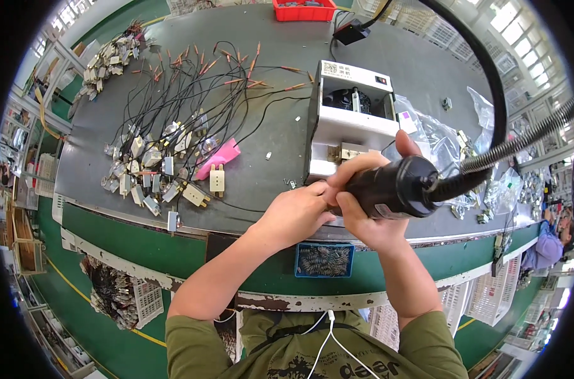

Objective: Assembling wire harnesses to circuit boards using a power assembly tool on a factory production line.

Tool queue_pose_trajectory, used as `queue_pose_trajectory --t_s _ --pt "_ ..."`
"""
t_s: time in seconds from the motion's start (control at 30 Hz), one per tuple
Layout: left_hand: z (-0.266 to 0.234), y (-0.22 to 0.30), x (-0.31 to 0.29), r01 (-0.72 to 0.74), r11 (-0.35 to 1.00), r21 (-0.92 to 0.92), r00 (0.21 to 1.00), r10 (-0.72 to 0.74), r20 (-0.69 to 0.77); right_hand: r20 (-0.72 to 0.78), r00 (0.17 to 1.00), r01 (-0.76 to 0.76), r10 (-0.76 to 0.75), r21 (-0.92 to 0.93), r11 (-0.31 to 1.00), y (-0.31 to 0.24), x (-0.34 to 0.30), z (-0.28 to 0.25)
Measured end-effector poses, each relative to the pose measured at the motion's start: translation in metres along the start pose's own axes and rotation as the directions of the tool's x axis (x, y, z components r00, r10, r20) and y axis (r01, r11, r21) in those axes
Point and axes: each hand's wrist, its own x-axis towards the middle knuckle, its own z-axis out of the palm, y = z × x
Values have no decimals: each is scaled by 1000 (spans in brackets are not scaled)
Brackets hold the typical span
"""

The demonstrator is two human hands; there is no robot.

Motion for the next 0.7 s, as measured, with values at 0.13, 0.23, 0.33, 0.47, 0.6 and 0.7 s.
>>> queue_pose_trajectory --t_s 0.13,0.23,0.33,0.47,0.6,0.7 --pt "2 -5 0 -33 999 28 999 32 26 127 991 52 -41 -86 995 1 3 -17" --pt "-2 1 1 -21 998 56 999 20 30 99 995 32 -28 -30 999 -3 6 -20" --pt "2 -1 -5 -5 996 -87 1000 4 -13 252 961 105 -119 68 992 -3 7 -23" --pt "-1 7 -4 -67 994 90 998 66 24 55 997 49 -56 118 992 -7 -2 -24" --pt "-8 12 -7 -104 994 47 987 109 -121 -324 946 43 15 172 984 -27 9 -25" --pt "-25 22 -13 -53 998 31 984 57 -170 -335 940 -25 60 106 994 -28 19 -38"
